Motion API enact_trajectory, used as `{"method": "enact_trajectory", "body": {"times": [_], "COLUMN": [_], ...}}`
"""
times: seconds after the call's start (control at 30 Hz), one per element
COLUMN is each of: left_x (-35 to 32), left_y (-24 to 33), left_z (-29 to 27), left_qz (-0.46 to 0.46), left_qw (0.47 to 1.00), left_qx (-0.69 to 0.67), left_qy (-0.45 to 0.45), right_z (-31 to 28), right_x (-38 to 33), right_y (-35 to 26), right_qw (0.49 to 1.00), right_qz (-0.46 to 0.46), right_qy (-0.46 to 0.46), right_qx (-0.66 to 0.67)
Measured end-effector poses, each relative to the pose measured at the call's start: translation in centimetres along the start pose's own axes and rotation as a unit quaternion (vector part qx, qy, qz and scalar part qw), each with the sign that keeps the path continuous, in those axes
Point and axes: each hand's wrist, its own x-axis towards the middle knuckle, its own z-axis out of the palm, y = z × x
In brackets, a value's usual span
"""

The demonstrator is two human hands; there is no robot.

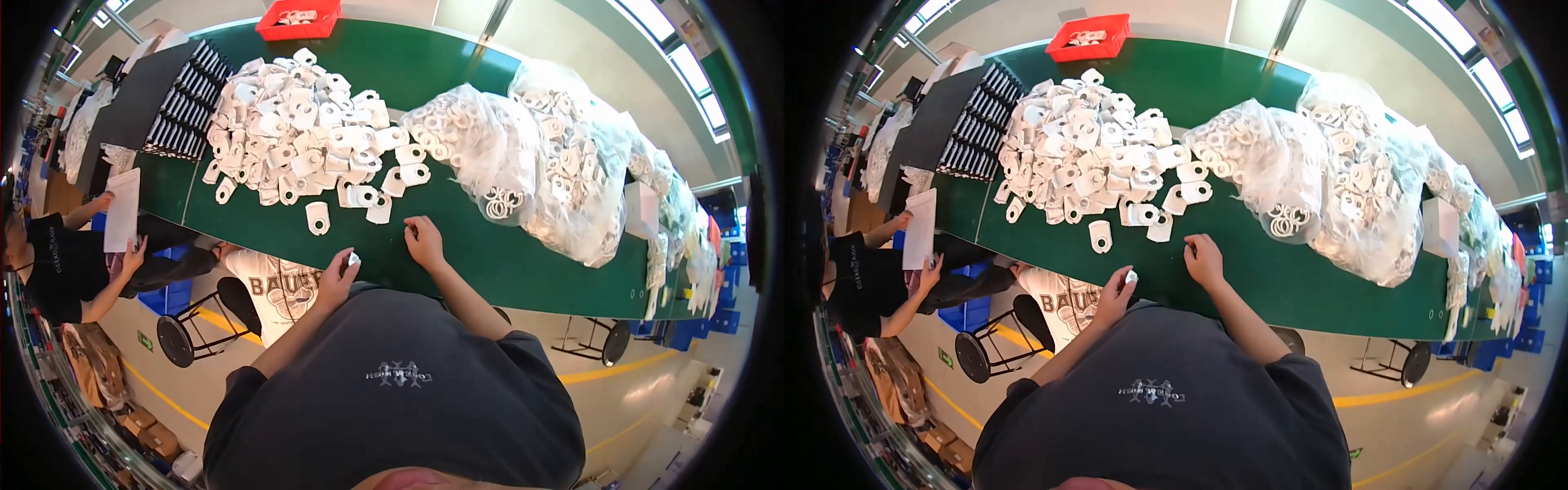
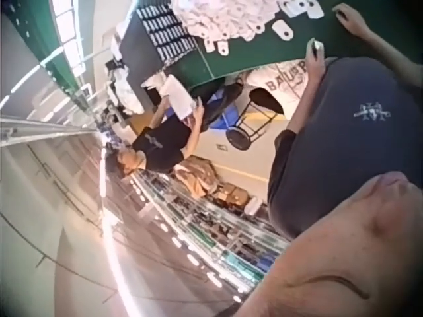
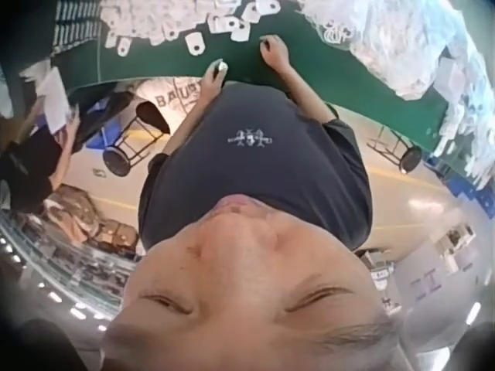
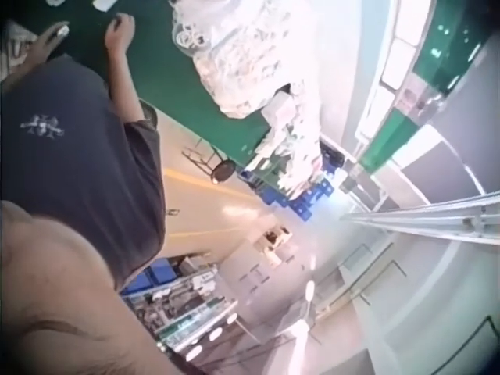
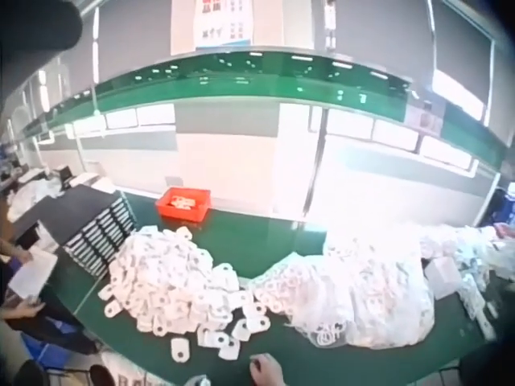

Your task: Sorting and counting white plastic industrial components on a workbench.

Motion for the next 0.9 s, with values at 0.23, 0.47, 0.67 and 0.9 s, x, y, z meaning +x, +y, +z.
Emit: {"method": "enact_trajectory", "body": {"times": [0.23,0.47,0.67,0.9], "left_x": [2.3,5.9,6.3,6.3], "left_y": [1.3,0.6,-1.2,-0.6], "left_z": [-0.7,-0.3,-0.3,-0.2], "left_qz": [0.111,0.206,0.238,0.225], "left_qw": [0.966,0.912,0.903,0.93], "left_qx": [0.228,0.353,0.357,0.286], "left_qy": [0.044,0.034,0.034,0.059], "right_z": [1.0,2.8,2.0,0.9], "right_x": [0.6,3.1,-0.1,-1.1], "right_y": [-2.2,-5.4,-4.0,-2.9], "right_qw": [0.994,0.96,0.959,0.964], "right_qz": [0.02,-0.099,-0.138,-0.122], "right_qy": [-0.011,-0.088,-0.111,-0.124], "right_qx": [-0.106,-0.245,-0.222,-0.2]}}
